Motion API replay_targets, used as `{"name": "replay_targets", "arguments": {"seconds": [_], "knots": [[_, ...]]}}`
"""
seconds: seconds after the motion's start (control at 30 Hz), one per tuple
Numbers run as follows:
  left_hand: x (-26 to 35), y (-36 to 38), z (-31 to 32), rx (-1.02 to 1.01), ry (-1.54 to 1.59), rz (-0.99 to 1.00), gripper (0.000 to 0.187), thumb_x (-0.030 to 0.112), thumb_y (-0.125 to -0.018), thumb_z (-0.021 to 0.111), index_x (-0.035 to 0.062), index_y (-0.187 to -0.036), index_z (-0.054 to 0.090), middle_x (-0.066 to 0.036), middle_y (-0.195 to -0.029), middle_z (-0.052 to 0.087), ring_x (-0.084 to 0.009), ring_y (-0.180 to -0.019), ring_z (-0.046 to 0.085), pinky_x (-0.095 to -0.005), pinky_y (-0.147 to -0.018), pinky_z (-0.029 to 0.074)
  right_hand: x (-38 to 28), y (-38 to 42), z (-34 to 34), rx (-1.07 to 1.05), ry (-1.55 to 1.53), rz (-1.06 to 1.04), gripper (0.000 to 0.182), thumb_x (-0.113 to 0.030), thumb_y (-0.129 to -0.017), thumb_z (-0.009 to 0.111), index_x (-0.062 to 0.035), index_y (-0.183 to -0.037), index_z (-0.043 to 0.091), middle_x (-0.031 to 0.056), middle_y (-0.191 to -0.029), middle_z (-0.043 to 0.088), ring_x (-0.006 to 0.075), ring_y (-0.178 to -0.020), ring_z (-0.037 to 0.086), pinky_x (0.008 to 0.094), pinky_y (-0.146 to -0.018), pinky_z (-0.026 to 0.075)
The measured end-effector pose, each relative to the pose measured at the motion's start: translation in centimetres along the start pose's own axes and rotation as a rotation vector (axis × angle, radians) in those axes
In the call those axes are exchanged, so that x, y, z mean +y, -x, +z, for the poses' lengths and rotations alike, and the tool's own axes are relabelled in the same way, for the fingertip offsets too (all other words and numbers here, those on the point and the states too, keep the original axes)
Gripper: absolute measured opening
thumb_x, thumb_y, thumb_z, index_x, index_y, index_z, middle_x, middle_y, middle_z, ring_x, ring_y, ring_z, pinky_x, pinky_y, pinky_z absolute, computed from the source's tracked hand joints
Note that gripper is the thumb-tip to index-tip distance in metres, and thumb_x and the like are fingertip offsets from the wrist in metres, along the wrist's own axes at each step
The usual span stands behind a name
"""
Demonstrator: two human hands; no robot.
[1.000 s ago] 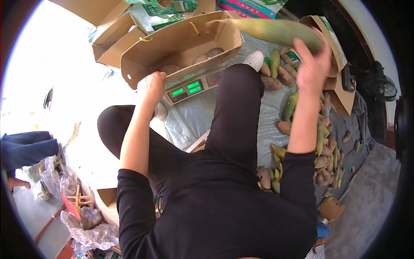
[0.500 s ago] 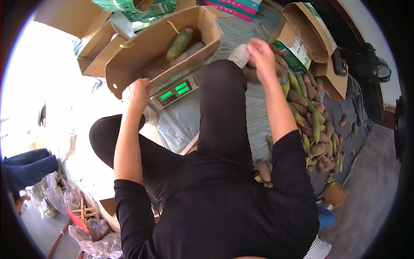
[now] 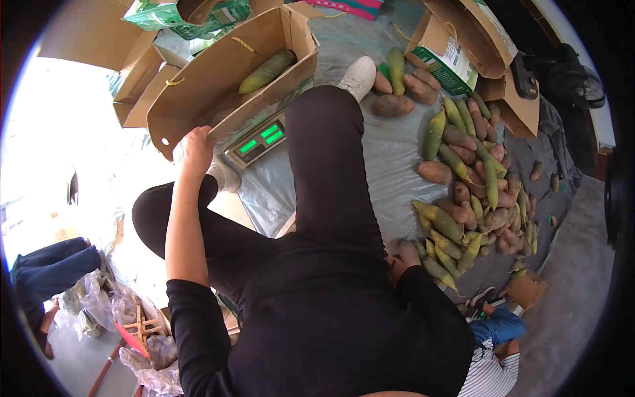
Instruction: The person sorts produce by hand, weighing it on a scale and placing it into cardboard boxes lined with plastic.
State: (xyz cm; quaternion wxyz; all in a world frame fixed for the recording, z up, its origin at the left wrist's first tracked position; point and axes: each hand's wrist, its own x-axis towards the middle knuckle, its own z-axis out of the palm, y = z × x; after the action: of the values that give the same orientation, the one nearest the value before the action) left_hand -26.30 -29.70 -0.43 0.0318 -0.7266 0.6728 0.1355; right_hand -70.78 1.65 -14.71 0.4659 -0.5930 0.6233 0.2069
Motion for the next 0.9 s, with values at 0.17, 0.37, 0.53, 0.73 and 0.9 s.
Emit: {"name": "replay_targets", "arguments": {"seconds": [0.17, 0.37, 0.53, 0.73, 0.9], "knots": [[0.3, 0.2, -0.1, 0.048, 0.012, 0.019, 0.016, 0.014, -0.076, 0.061, 0.0099, -0.091, 0.065, -0.013, -0.086, 0.064, -0.032, -0.084, 0.061, -0.0397, -0.074, 0.046, -2.7, -7.3, 3.9, -0.016, -0.547, 0.328, 0.041, -0.027, -0.083, 0.051, -0.002, -0.116, 0.051, 0.0211, -0.109, 0.053, 0.0313, -0.103, 0.051, 0.0408, -0.085, 0.043], [0.3, 0.3, -0.1, 0.041, 0.041, 0.018, 0.017, 0.012, -0.075, 0.06, 0.0092, -0.091, 0.065, -0.014, -0.085, 0.064, -0.032, -0.084, 0.061, -0.0393, -0.074, 0.046, 1.0, -9.7, 7.8, -0.049, -1.066, 0.654, 0.041, -0.031, -0.086, 0.047, -0.0027, -0.115, 0.051, 0.0196, -0.111, 0.052, 0.0274, -0.105, 0.05, 0.0404, -0.086, 0.042], [-0.4, 0.0, 0.4, 0.057, 0.038, 0.052, 0.016, 0.013, -0.075, 0.06, 0.0088, -0.089, 0.065, -0.014, -0.082, 0.063, -0.032, -0.082, 0.061, -0.0392, -0.072, 0.046, 0.2, -8.1, 6.0, -0.015, -0.109, 0.116, 0.038, -0.032, -0.087, 0.048, -0.0036, -0.111, 0.054, 0.0177, -0.109, 0.054, 0.0249, -0.103, 0.052, 0.0367, -0.085, 0.043], [-0.9, -0.2, 0.8, 0.07, 0.039, 0.059, 0.015, 0.013, -0.075, 0.058, 0.0089, -0.088, 0.065, -0.014, -0.083, 0.062, -0.0328, -0.084, 0.06, -0.0398, -0.072, 0.046, 3.4, -7.9, 6.9, 0.004, -0.363, 0.207, 0.032, -0.028, -0.084, 0.051, -0.0033, -0.105, 0.055, 0.0145, -0.101, 0.056, 0.0238, -0.094, 0.054, 0.0364, -0.08, 0.044], [-0.5, 0.1, 0.3, 0.055, 0.026, 0.019, 0.016, 0.013, -0.076, 0.058, 0.0093, -0.09, 0.064, -0.013, -0.089, 0.063, -0.033, -0.088, 0.06, -0.0406, -0.076, 0.046, 4.7, -8.0, 8.1, 0.034, -0.575, 0.29, 0.028, -0.025, -0.083, 0.054, -0.003, -0.099, 0.056, 0.0118, -0.094, 0.058, 0.0228, -0.086, 0.056, 0.0361, -0.075, 0.046]]}}
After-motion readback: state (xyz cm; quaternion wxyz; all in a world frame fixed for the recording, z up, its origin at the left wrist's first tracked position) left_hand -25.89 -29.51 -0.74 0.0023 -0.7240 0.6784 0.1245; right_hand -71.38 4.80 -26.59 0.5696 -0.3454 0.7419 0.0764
